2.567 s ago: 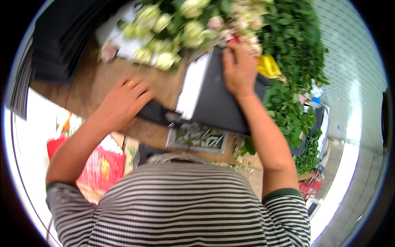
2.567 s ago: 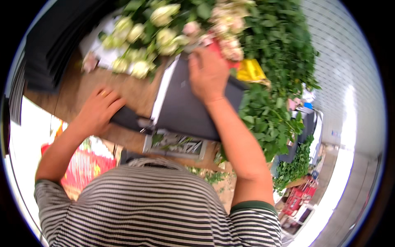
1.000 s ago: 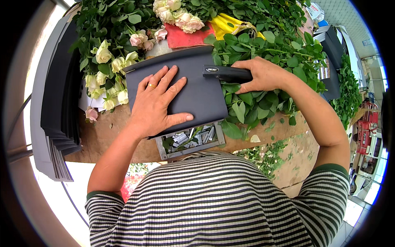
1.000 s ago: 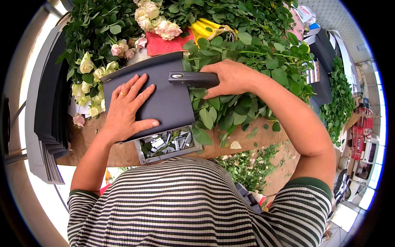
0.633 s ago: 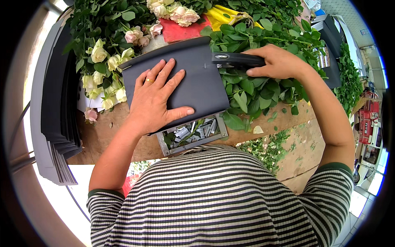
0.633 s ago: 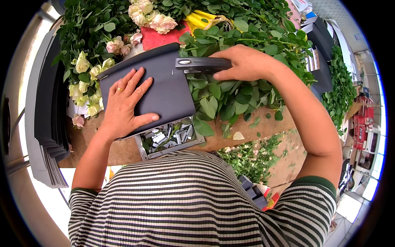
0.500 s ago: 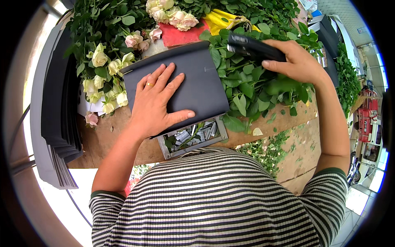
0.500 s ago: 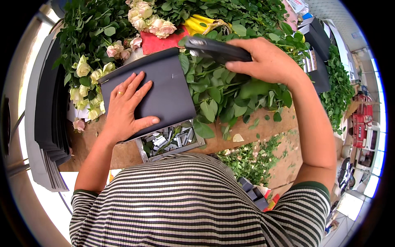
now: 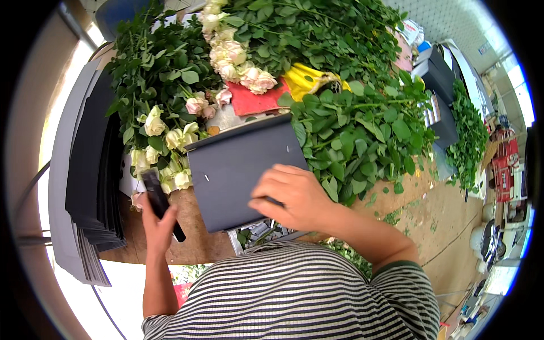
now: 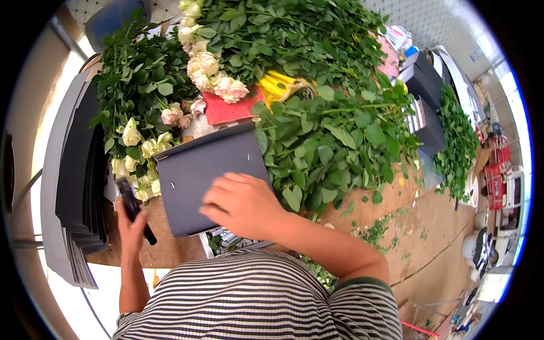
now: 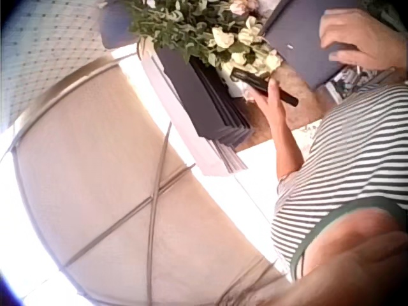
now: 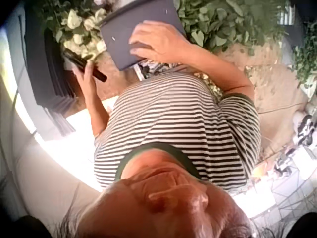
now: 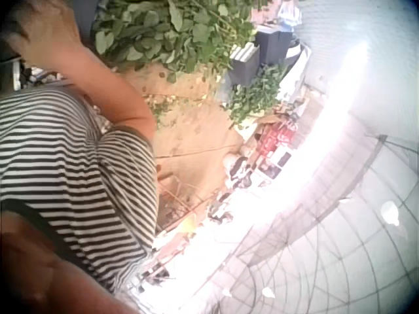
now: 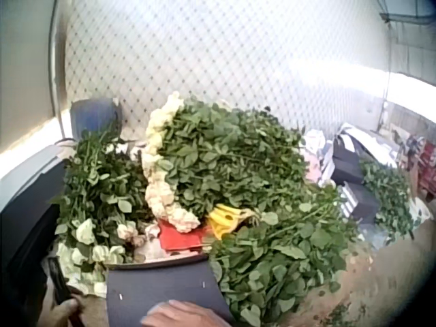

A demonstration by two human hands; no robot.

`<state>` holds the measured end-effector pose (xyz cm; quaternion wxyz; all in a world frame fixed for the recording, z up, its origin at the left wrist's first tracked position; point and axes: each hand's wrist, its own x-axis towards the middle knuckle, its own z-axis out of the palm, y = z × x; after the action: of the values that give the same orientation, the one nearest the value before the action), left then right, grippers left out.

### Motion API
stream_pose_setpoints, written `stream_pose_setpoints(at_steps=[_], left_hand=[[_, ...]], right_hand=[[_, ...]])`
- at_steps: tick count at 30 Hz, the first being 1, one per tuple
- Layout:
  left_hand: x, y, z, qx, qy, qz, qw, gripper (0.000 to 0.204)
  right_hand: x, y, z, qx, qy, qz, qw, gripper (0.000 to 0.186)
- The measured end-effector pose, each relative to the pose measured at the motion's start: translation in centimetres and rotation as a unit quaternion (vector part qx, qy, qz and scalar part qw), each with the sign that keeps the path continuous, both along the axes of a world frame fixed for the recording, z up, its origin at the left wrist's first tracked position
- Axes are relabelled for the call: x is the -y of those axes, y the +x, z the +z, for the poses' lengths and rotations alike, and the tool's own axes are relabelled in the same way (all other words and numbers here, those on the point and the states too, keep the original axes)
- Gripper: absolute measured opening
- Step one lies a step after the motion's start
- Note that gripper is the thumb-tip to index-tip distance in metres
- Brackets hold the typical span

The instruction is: The person arranges white roses and green foliage into a black and white paper cone. They fold the paper, place the flowers inside, and secure the cone with a stapler. The process is repeated to create multiple floral arrangements.

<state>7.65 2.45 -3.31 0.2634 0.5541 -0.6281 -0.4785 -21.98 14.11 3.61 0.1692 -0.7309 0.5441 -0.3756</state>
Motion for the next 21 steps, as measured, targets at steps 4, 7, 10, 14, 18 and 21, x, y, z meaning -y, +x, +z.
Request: stream_pose_setpoints(at_steps=[4, 7, 10, 14, 18, 21], left_hand=[[-1.9, 2.8, -6.9, 0.284, -0.225, -0.136, 0.922, 0.074], [-2.4, 2.6, -7.9, 0.365, -0.253, -0.158, 0.882, 0.072], [-2.8, 1.0, -6.6, 0.366, -0.378, -0.166, 0.834, 0.058], [-3.5, -1.8, -6.9, -0.017, 0.285, -0.093, 0.954, 0.057], [-5.5, -2.6, -8.3, -0.148, 0.350, -0.086, 0.921, 0.073], [-4.9, -2.0, -10.2, -0.173, 0.367, -0.094, 0.909, 0.080]], right_hand=[[-2.9, -0.3, -2.0, -0.038, -0.020, -0.057, 0.997, 0.017], [-3.5, 0.0, -3.0, -0.045, -0.036, -0.064, 0.996, 0.018], [-3.8, 0.2, -3.5, -0.034, -0.056, -0.080, 0.995, 0.019], [-4.1, 0.5, -3.8, -0.016, -0.089, -0.102, 0.991, 0.018], [-5.2, 0.4, -4.1, 0.056, -0.088, -0.095, 0.990, 0.016], [-6.0, 0.2, -4.6, 0.126, -0.109, -0.113, 0.979, 0.016]])
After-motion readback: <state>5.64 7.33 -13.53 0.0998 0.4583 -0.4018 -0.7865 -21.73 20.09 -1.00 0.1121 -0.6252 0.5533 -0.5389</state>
